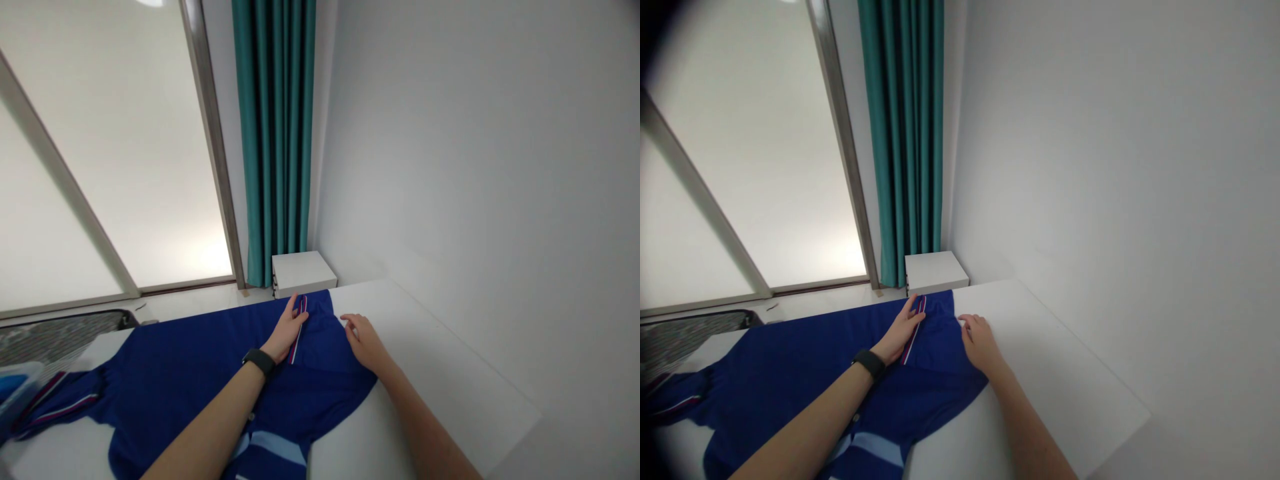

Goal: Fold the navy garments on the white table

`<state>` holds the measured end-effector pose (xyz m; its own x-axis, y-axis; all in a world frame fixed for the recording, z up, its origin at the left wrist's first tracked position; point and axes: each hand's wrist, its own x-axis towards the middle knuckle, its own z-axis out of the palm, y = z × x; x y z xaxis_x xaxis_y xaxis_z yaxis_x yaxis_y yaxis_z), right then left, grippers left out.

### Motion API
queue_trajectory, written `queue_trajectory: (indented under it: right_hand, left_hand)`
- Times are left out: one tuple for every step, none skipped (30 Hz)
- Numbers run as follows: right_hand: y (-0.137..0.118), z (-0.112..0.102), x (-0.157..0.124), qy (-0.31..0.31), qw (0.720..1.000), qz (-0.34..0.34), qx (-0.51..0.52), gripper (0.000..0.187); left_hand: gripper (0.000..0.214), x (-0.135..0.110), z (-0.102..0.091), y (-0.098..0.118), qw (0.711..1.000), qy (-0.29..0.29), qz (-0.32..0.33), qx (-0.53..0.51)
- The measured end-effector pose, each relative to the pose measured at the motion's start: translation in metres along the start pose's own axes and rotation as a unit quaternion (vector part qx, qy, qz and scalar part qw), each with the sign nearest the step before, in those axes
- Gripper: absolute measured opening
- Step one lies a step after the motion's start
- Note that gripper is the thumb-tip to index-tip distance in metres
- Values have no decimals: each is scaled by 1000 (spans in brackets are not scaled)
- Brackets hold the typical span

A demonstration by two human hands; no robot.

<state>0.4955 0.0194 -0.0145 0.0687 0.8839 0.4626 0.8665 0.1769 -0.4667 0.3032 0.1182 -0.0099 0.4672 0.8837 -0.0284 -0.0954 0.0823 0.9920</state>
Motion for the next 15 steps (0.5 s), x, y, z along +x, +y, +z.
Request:
queue_trajectory:
  right_hand:
    - [6,3,-1,-10,1000,3,-23,28]
    - [9,5,-3,-21,999,3,-45,28]
    - [9,8,-5,-31,997,0,-65,28]
    - [8,10,-6,-41,996,-5,-81,30]
    - [6,12,-8,-50,994,-11,-94,31]
    - [4,13,-10,-56,993,-15,-106,33]
    - [2,14,-11,-59,991,-17,-115,35]
    - [0,14,-12,-59,990,-18,-123,37]
    - [-1,14,-13,-59,990,-18,-129,38]
    - [-2,13,-14,-58,989,-19,-133,40]
    - [-2,12,-14,-57,989,-19,-135,41]
    - [-3,10,-14,-54,989,-21,-136,43]
    - [-4,8,-13,-49,989,-25,-136,44]
    - [-7,6,-12,-41,989,-31,-136,44]
    - [-12,4,-11,-31,990,-38,-134,43]
  left_hand:
    - [75,1,-1,1,999,11,7,46]
    - [74,2,-3,2,994,26,16,109]
    - [74,2,-6,4,982,40,29,184]
    - [74,3,-8,6,962,51,43,266]
    - [73,2,-11,9,935,57,56,346]
    - [71,2,-14,11,903,60,67,420]
    - [68,1,-17,12,871,60,74,481]
    - [63,-1,-19,13,843,61,79,529]
    - [58,-2,-21,13,819,63,83,564]
    - [54,-3,-23,13,803,67,88,586]
    - [50,-4,-25,12,794,72,93,596]
    - [47,-4,-27,12,793,76,98,597]
    - [43,-4,-28,11,799,81,103,587]
    - [39,-3,-30,10,809,84,105,572]
    - [35,-2,-31,10,821,85,104,554]
